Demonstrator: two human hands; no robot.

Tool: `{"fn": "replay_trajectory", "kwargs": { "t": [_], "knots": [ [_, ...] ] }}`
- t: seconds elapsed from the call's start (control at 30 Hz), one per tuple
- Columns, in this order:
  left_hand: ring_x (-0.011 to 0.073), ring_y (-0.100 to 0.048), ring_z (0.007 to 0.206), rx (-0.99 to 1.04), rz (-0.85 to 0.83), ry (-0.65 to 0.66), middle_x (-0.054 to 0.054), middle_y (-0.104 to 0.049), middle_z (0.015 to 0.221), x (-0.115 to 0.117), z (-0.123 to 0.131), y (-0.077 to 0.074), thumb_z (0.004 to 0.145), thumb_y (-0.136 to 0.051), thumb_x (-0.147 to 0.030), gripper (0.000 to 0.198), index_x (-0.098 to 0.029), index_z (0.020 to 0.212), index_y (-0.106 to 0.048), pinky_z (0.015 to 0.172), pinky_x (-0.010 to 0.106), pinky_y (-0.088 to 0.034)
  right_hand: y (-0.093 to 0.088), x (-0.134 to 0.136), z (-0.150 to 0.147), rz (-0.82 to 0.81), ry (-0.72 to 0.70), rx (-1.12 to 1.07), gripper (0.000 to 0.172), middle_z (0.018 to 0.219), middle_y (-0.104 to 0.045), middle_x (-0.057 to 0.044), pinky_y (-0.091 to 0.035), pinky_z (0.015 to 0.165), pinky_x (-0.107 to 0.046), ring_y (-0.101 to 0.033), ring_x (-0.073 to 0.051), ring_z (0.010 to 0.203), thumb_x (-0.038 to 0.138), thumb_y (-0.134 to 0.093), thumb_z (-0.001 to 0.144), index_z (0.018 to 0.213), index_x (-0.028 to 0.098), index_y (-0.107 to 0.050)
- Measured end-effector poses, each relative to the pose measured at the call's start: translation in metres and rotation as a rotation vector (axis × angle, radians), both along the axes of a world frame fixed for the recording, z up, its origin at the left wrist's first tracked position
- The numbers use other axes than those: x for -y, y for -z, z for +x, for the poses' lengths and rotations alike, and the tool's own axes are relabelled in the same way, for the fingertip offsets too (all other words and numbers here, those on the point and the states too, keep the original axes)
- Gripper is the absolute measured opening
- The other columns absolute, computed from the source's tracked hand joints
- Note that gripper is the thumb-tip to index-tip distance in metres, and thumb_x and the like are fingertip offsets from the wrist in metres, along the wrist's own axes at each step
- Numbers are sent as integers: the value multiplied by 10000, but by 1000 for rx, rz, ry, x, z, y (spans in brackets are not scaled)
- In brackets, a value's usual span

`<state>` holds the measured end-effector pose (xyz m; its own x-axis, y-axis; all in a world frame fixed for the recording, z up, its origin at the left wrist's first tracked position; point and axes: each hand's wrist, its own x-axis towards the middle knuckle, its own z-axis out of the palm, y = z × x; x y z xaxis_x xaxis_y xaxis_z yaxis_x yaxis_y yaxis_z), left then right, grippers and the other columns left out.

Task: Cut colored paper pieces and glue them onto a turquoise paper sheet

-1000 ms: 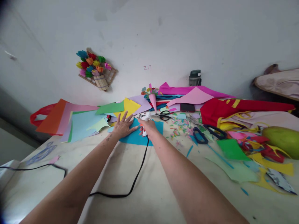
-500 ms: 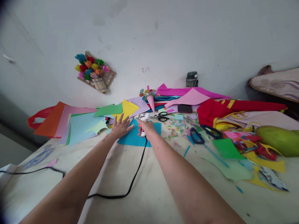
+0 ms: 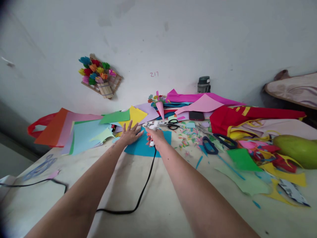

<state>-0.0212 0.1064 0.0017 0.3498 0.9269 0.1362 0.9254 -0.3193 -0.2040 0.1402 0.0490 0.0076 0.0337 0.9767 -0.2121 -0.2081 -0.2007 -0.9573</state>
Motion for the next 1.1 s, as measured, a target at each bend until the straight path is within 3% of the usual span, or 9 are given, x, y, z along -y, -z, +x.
{"fn": "replay_trajectory", "kwargs": {
  "t": [0.3, 0.47, 0.6, 0.93, 1.1],
  "knots": [
    [287, 30, 1350, 35, 27, -25, -6, -235, 1454, -2, 3, 1, 839, -136, -595, 609, -309, 1244, -489, 1032, 576, 45, 1, 0, 1, 9, -13, 0, 250, 420, -511, 29, -370, 272, -223, -498, -131, 304, 383, -577, 735, 702, 138, -540],
    [295, -59, 1348, 131, 32, -56, 10, -233, 1452, -9, -14, 9, 900, -171, -373, 475, -330, 1355, -301, 995, 642, -84, 1, -1, 0, 0, -12, 4, 256, 424, -513, 24, -367, 273, -223, -494, -125, 305, 386, -579, 733, 685, 137, -543],
    [267, -62, 1353, 43, 113, -8, 26, -146, 1475, -15, -24, 7, 887, -214, -212, 483, -307, 1347, -326, 1002, 632, -87, 0, 0, 0, -11, -6, 18, 268, 430, -514, 23, -364, 277, -222, -489, -119, 306, 397, -582, 732, 671, 139, -541],
    [247, -110, 1350, -30, 65, 85, 78, -143, 1472, -20, -17, 17, 906, -209, -236, 455, -264, 1335, -356, 1024, 601, -40, -3, 3, 0, -2, -13, 12, 239, 421, -504, 31, -362, 286, -225, -491, -122, 312, 375, -566, 748, 682, 148, -532],
    [198, -181, 1338, 40, 90, 87, 36, -213, 1458, -15, -13, 16, 917, -133, -310, 474, -267, 1352, -317, 1052, 556, 27, -4, 3, -1, -5, -17, 15, 233, 423, -509, 30, -367, 291, -230, -489, -124, 309, 368, -568, 749, 691, 146, -534]
  ]
}}
